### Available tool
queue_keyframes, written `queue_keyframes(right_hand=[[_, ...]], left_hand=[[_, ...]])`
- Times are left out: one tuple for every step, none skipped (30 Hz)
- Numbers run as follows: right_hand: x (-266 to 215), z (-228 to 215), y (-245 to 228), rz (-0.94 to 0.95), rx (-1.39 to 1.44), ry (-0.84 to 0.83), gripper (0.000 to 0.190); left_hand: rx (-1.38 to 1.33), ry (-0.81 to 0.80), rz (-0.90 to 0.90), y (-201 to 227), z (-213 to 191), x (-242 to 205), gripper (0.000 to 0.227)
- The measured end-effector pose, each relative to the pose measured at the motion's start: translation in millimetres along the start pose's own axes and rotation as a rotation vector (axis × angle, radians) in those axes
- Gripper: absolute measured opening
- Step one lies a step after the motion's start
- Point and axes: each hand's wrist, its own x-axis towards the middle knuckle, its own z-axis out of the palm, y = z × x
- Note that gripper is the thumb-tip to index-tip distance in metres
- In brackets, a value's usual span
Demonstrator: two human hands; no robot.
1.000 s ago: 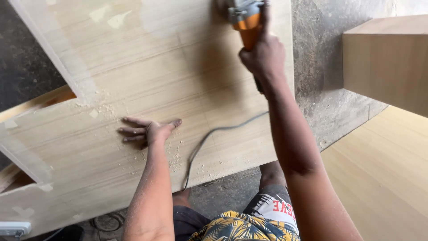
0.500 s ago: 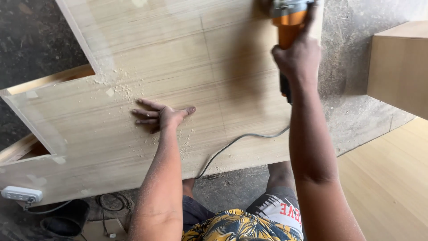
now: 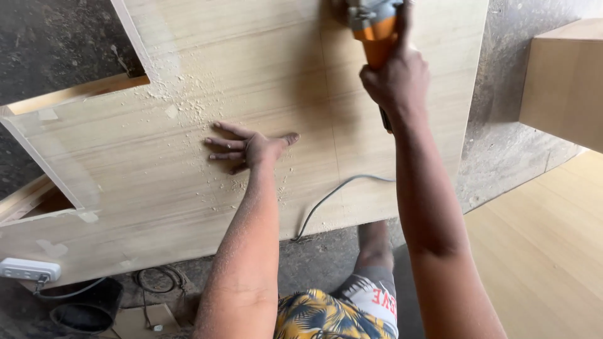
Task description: Sanding the surface and edges of a wooden furniture component using an electric angle grinder.
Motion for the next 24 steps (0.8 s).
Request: queue_keyframes(right_hand=[[2.2,0.1,0.7,0.004,-0.002,-0.003,0.107],[1.2,1.9,2.1,0.034,0.020,0.008,0.107],[0.0,3.2,4.2,0.064,0.042,0.020,0.107],[1.4,10.4,-2.7,0.058,0.046,0.016,0.107],[2.7,16.8,-7.9,0.035,0.037,0.018,0.109],[-2.2,22.7,-7.6,0.030,0.022,0.020,0.112],[-8.0,34.7,-11.9,0.041,0.021,0.014,0.112],[-11.8,43.9,-13.3,-0.037,0.022,0.036,0.109],[-15.1,52.4,-13.5,-0.115,0.022,0.058,0.107],[-19.2,37.7,-16.9,-0.090,0.014,0.073,0.107],[-23.4,23.5,-20.9,-0.100,0.029,-0.006,0.094],[-29.6,11.9,-28.5,-0.120,0.051,-0.097,0.082],[-32.2,11.9,-13.1,-0.105,0.049,-0.093,0.082],[-35.1,13.4,0.5,-0.150,0.018,-0.051,0.095],[-38.5,15.4,13.2,-0.195,-0.014,-0.008,0.108],[-35.4,11.6,29.0,-0.190,-0.016,-0.004,0.108],[-32.7,8.2,44.4,-0.128,0.021,-0.015,0.109],[-32.7,6.6,58.6,-0.065,0.061,-0.033,0.111],[-29.8,0.8,71.9,-0.060,0.063,-0.036,0.111],[-26.6,-4.9,84.7,-0.008,0.074,-0.006,0.109],[-23.4,-10.5,97.2,0.043,0.086,0.023,0.107],[-17.8,-16.3,107.5,0.047,0.089,0.024,0.107],[-12.3,-22.0,117.3,0.090,0.039,0.057,0.097],[-8.1,-27.0,126.1,0.133,-0.009,0.087,0.089]], left_hand=[[0.004,-0.003,-0.001,3.0,0.5,2.8,0.189],[0.004,0.014,0.004,1.6,2.7,4.6,0.190],[0.004,0.032,0.009,0.2,5.3,5.6,0.192],[0.002,0.037,0.002,1.7,4.5,8.6,0.192],[-0.003,0.036,-0.008,3.6,4.8,10.2,0.192],[0.005,0.026,-0.011,3.2,9.0,8.8,0.192],[0.016,0.022,-0.010,1.0,4.0,8.0,0.192],[0.060,0.018,-0.039,4.2,0.3,6.3,0.190],[0.104,0.014,-0.068,8.2,-2.8,3.5,0.189],[0.116,0.007,-0.041,4.9,0.1,4.0,0.189],[0.045,0.024,0.025,1.7,2.8,5.1,0.188],[-0.029,0.042,0.076,-7.3,3.7,7.0,0.187],[-0.020,0.037,0.087,-7.5,11.3,13.8,0.187],[0.025,0.093,0.041,-8.3,17.4,22.5,0.190],[0.070,0.150,-0.004,-9.4,23.2,31.9,0.195],[0.071,0.148,0.003,-9.1,25.1,33.5,0.195],[0.065,0.167,0.003,-9.1,26.7,35.7,0.195],[0.064,0.187,-0.003,-13.2,27.5,38.1,0.195],[0.071,0.186,-0.003,-14.4,30.9,40.2,0.195],[0.071,0.207,0.000,-15.2,33.4,42.6,0.195],[0.071,0.229,0.002,-16.1,35.5,45.3,0.195],[0.074,0.231,0.005,-15.9,36.5,47.5,0.195],[0.098,0.222,0.008,-15.8,36.9,50.2,0.195],[0.123,0.214,0.009,-17.7,36.1,52.9,0.195]])
